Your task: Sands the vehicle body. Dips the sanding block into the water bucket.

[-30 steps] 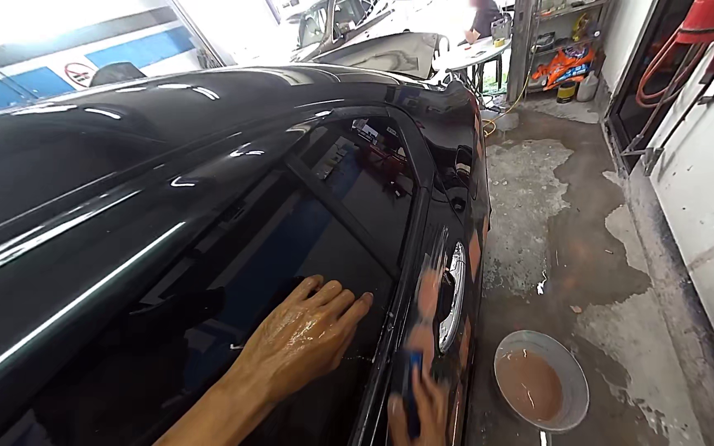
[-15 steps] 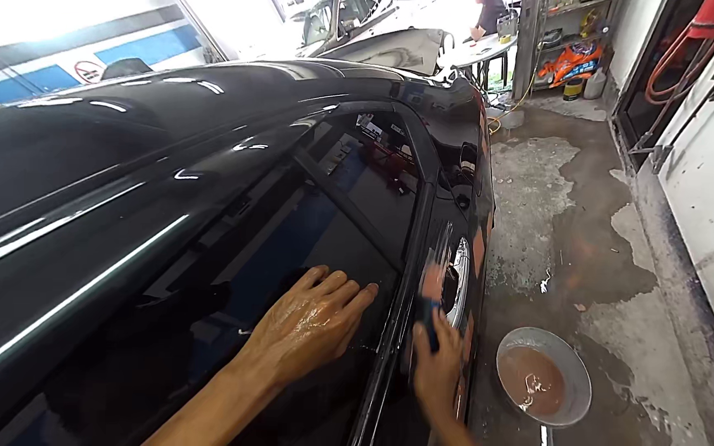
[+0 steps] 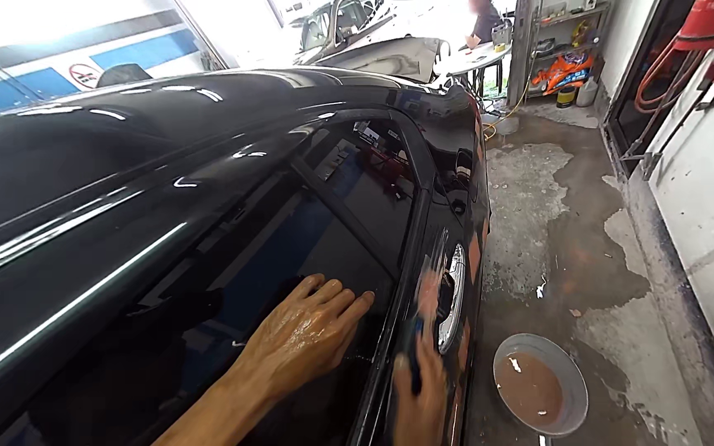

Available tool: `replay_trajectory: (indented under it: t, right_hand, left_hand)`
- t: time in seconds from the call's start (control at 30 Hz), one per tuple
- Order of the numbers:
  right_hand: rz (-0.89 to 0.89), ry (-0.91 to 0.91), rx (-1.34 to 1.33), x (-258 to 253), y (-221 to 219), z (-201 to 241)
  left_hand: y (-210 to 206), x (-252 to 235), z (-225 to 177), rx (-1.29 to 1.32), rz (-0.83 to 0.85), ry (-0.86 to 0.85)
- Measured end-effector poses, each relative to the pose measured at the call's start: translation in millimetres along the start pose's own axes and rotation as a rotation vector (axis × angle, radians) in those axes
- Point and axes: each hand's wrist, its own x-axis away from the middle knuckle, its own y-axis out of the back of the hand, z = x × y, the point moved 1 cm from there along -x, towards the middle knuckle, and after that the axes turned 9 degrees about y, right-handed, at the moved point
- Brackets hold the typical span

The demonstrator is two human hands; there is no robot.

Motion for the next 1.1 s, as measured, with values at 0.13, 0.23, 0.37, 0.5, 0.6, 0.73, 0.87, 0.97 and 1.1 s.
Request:
replay_trajectory:
  t: [0.13,0.23,0.37,0.5,0.6,0.73,0.87,0.97,1.1]
  right_hand:
    - [-0.036,0.004,-0.041,-32.8,-7.1,-25.8]
    - [-0.082,-0.062,-0.007,-78.1,-13.5,-42.4]
    - [0.001,-0.001,-0.034,29.3,4.5,-1.5]
    - [-0.051,-0.017,-0.024,-6.3,-3.5,-23.5]
    - [-0.071,-0.090,0.037,-31.0,-7.1,-25.8]
    - [0.071,-0.023,-0.041,68.9,14.9,-2.6]
    - [-0.055,-0.051,0.022,-11.2,-5.1,-22.0]
    - [-0.038,-0.026,0.069,-9.0,1.1,-31.9]
    - [0.082,-0.013,0.037,48.3,23.7,-35.1]
  left_hand:
    - [-0.8,-0.2,0.5,0.000,-0.002,0.003]
    - [-1.4,1.1,-0.4,-0.004,0.004,0.003]
    - [-0.9,0.5,-0.1,0.012,-0.001,0.017]
    - [0.6,1.2,-0.7,-0.005,0.005,0.009]
    - [1.2,2.6,-2.0,0.006,0.012,-0.006]
    - [0.1,0.9,0.0,0.010,0.005,0.011]
    - [1.0,0.8,-0.8,-0.003,0.007,0.003]
    - [0.6,1.9,-1.4,0.004,0.016,0.002]
    - [-1.3,0.6,2.6,0.010,-0.003,0.014]
